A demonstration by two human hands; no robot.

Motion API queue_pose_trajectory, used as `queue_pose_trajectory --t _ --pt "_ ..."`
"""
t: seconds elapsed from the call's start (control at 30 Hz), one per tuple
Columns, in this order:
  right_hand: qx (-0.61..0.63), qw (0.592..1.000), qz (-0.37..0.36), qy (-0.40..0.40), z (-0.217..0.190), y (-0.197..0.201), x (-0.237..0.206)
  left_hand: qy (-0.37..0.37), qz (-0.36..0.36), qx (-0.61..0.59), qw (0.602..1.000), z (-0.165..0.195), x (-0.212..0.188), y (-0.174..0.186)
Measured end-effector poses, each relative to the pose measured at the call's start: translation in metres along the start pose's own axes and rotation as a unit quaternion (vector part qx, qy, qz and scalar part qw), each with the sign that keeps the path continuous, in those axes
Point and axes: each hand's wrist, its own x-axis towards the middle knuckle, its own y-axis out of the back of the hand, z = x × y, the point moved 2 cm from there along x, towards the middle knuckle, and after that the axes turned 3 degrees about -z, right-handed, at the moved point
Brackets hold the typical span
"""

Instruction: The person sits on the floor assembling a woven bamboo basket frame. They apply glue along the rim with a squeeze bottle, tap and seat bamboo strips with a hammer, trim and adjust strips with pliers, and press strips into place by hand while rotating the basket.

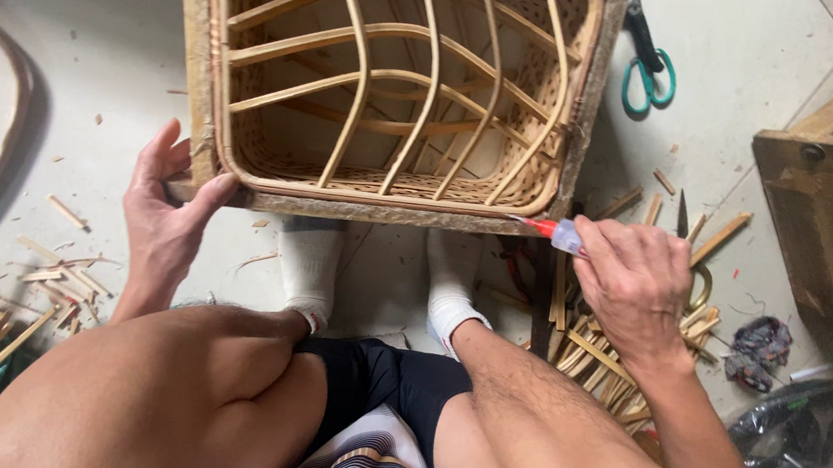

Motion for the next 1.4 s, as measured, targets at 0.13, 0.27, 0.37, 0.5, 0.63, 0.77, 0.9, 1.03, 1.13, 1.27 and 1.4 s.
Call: queue_pose_trajectory --t 0.13,0.27,0.37,0.5,0.63,0.77,0.9,1.03,1.13,1.27,1.4 --pt "0.035 0.999 -0.013 -0.007 -0.014 0.004 0.006 -0.016 0.041 -0.034 0.998 -0.009 -0.005 -0.005" --pt "0.048 0.999 -0.008 0.02 -0.033 0.002 0.02 -0.039 0.095 0.004 0.995 -0.016 -0.01 -0.009" --pt "0.035 0.999 -0.005 0.035 -0.039 0.002 0.029 -0.048 0.104 0.023 0.993 -0.017 -0.011 -0.011" --pt "0.018 0.998 -0.011 0.058 -0.042 0.005 0.035 -0.027 0.107 0.023 0.994 -0.015 -0.01 -0.01" --pt "0.013 0.997 -0.028 0.072 -0.043 0.015 0.039 -0.029 0.106 0.058 0.992 -0.013 -0.009 -0.008" --pt "0.028 0.997 -0.026 0.071 -0.051 0.022 0.047 -0.035 0.09 0.05 0.994 -0.013 -0.008 -0.004" --pt "0.035 0.995 -0.023 0.088 -0.066 0.019 0.059 -0.042 0.076 0.045 0.995 -0.012 -0.006 -0.001" --pt "0.035 0.993 -0.031 0.106 -0.073 0.016 0.07 -0.039 0.07 0.011 0.997 -0.013 -0.005 0.0" --pt "0.024 0.991 -0.045 0.121 -0.075 0.018 0.076 -0.044 0.072 0.038 0.996 -0.014 -0.004 0.0" --pt "0.037 0.99 -0.051 0.123 -0.079 0.027 0.08 -0.042 0.056 0.037 0.997 -0.015 -0.002 0.005" --pt "0.055 0.989 -0.044 0.133 -0.092 0.027 0.09 -0.054 0.013 0.092 0.994 -0.014 0.001 0.018"
